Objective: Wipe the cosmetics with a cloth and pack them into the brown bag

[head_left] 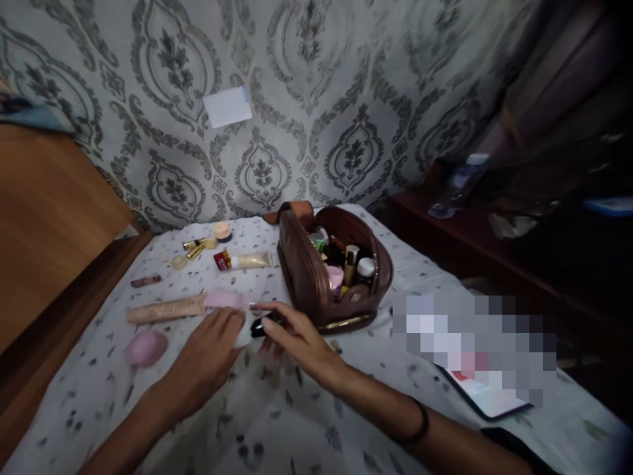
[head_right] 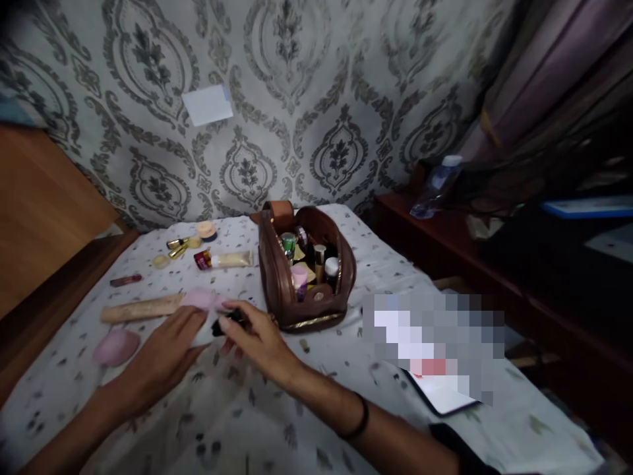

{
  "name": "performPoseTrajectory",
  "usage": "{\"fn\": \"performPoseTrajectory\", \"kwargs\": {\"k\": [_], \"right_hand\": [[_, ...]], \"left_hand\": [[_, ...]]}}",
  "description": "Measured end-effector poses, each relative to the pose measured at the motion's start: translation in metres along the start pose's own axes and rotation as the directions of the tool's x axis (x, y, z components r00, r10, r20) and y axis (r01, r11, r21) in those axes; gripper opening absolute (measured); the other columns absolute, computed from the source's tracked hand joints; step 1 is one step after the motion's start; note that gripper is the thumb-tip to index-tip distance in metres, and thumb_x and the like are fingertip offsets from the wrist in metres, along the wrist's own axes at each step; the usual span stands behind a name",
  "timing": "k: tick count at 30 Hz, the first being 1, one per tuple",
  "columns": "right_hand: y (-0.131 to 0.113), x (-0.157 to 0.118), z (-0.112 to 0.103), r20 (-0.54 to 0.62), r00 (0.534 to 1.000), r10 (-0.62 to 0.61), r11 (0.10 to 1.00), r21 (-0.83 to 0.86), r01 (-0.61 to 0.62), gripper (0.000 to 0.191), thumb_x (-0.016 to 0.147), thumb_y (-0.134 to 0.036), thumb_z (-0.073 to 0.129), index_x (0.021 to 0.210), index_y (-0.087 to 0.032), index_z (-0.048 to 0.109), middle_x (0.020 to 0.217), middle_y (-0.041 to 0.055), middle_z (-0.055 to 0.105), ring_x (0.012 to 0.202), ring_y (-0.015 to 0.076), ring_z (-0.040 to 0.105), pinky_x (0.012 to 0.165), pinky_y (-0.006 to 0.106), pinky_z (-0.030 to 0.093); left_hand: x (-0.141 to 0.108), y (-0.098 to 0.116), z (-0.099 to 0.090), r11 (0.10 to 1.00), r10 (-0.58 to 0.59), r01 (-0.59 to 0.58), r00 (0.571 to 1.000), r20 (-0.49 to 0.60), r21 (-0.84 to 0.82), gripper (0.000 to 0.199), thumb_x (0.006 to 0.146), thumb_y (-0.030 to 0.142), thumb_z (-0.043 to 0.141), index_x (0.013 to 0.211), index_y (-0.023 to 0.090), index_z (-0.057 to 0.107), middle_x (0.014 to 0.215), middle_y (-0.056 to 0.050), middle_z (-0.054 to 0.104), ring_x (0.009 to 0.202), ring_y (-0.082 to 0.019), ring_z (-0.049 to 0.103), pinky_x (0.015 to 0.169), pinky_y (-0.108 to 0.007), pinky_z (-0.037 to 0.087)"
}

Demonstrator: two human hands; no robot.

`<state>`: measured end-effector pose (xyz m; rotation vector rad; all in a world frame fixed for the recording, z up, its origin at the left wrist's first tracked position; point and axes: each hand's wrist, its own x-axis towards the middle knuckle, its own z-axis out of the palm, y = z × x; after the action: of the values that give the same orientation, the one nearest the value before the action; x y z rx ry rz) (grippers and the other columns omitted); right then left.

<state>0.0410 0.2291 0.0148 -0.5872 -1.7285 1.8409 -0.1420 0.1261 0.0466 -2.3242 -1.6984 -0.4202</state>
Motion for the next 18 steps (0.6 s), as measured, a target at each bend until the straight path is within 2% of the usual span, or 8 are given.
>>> {"fn": "performPoseTrajectory", "kwargs": {"k": [2, 4, 8, 10, 12, 14, 16, 18], "right_hand": [[0.009, 0.000, 0.007, -0.011, 1.000, -0.009, 0.999, 0.043, 0.009, 0.046, 0.087, -0.062, 0.056, 0.097, -0.018, 0.068, 0.066, 0.0007, 0.062, 0.056, 0.0121, 0.059, 0.055, 0.025, 0.051], [0.018, -0.004, 0.010, -0.016, 1.000, -0.011, 0.995, 0.095, 0.012, 0.049, 0.084, -0.066, 0.059, 0.088, -0.017, 0.069, 0.063, 0.0012, 0.063, 0.054, 0.0124, 0.058, 0.056, 0.026, 0.052], [0.033, -0.012, 0.012, -0.110, 0.990, 0.092, 0.964, 0.259, -0.060, 0.048, 0.078, -0.065, 0.067, 0.090, -0.018, 0.073, 0.061, 0.0021, 0.067, 0.055, 0.0145, 0.061, 0.055, 0.027, 0.051], [0.036, -0.014, 0.011, -0.131, 0.983, 0.129, 0.941, 0.329, -0.080, 0.046, 0.076, -0.062, 0.071, 0.089, -0.018, 0.074, 0.060, 0.0020, 0.066, 0.055, 0.0148, 0.061, 0.053, 0.027, 0.050], [0.036, -0.015, 0.010, -0.114, 0.984, 0.136, 0.925, 0.370, -0.085, 0.045, 0.074, -0.060, 0.074, 0.089, -0.017, 0.075, 0.059, 0.0022, 0.066, 0.054, 0.0144, 0.061, 0.052, 0.026, 0.049], [0.034, -0.016, 0.010, -0.093, 0.987, 0.128, 0.915, 0.394, -0.081, 0.044, 0.072, -0.058, 0.076, 0.088, -0.016, 0.076, 0.060, 0.0025, 0.066, 0.054, 0.0135, 0.061, 0.050, 0.025, 0.049], [0.032, -0.016, 0.010, -0.068, 0.990, 0.124, 0.910, 0.405, -0.086, 0.044, 0.072, -0.056, 0.078, 0.088, -0.016, 0.076, 0.061, 0.0027, 0.067, 0.054, 0.0126, 0.061, 0.049, 0.024, 0.048], [0.033, -0.017, 0.010, -0.024, 0.992, 0.127, 0.916, 0.387, -0.108, 0.042, 0.071, -0.053, 0.080, 0.091, -0.016, 0.077, 0.064, 0.0032, 0.069, 0.055, 0.0123, 0.063, 0.049, 0.023, 0.047]], "left_hand": [[-0.005, 0.015, 0.004, 0.999, -0.023, 0.021, 0.997, 0.074, 0.033, 0.032, 0.091, 0.011, 0.044, 0.122, 0.017, 0.049, 0.110, -0.012, 0.061, 0.098, -0.028, 0.058, 0.082, -0.041, 0.051], [-0.010, 0.016, 0.007, 0.998, -0.042, 0.035, 0.989, 0.144, 0.052, 0.032, 0.091, 0.011, 0.045, 0.123, 0.016, 0.050, 0.109, -0.013, 0.060, 0.097, -0.029, 0.057, 0.082, -0.043, 0.051], [-0.024, -0.006, 0.006, 0.995, -0.096, 0.096, 0.969, 0.227, 0.011, 0.027, 0.094, 0.021, 0.049, 0.121, 0.015, 0.051, 0.108, -0.013, 0.061, 0.098, -0.030, 0.056, 0.083, -0.044, 0.049], [-0.032, -0.016, 0.004, 0.975, -0.155, 0.190, 0.956, 0.251, -0.119, 0.022, 0.096, 0.025, 0.047, 0.116, 0.017, 0.053, 0.105, -0.010, 0.061, 0.096, -0.027, 0.058, 0.082, -0.039, 0.049], [-0.039, -0.022, 0.002, 0.900, -0.223, 0.308, 0.933, 0.282, -0.309, 0.018, 0.097, 0.031, 0.047, 0.107, 0.018, 0.055, 0.096, -0.006, 0.062, 0.088, -0.023, 0.059, 0.076, -0.032, 0.048], [-0.044, -0.021, 0.002, 0.781, -0.294, 0.403, 0.911, 0.289, -0.476, 0.020, 0.098, 0.037, 0.046, 0.097, 0.019, 0.056, 0.088, -0.002, 0.062, 0.080, -0.019, 0.059, 0.071, -0.028, 0.046], [-0.045, -0.018, 0.004, 0.658, -0.395, 0.458, 0.886, 0.245, -0.598, 0.028, 0.098, 0.042, 0.044, 0.087, 0.018, 0.056, 0.081, -0.001, 0.061, 0.076, -0.017, 0.057, 0.070, -0.026, 0.045], [-0.044, -0.014, 0.008, 0.545, -0.515, 0.478, 0.839, 0.175, -0.689, 0.036, 0.097, 0.047, 0.043, 0.079, 0.018, 0.055, 0.074, 0.000, 0.059, 0.071, -0.016, 0.055, 0.067, -0.025, 0.044]]}}
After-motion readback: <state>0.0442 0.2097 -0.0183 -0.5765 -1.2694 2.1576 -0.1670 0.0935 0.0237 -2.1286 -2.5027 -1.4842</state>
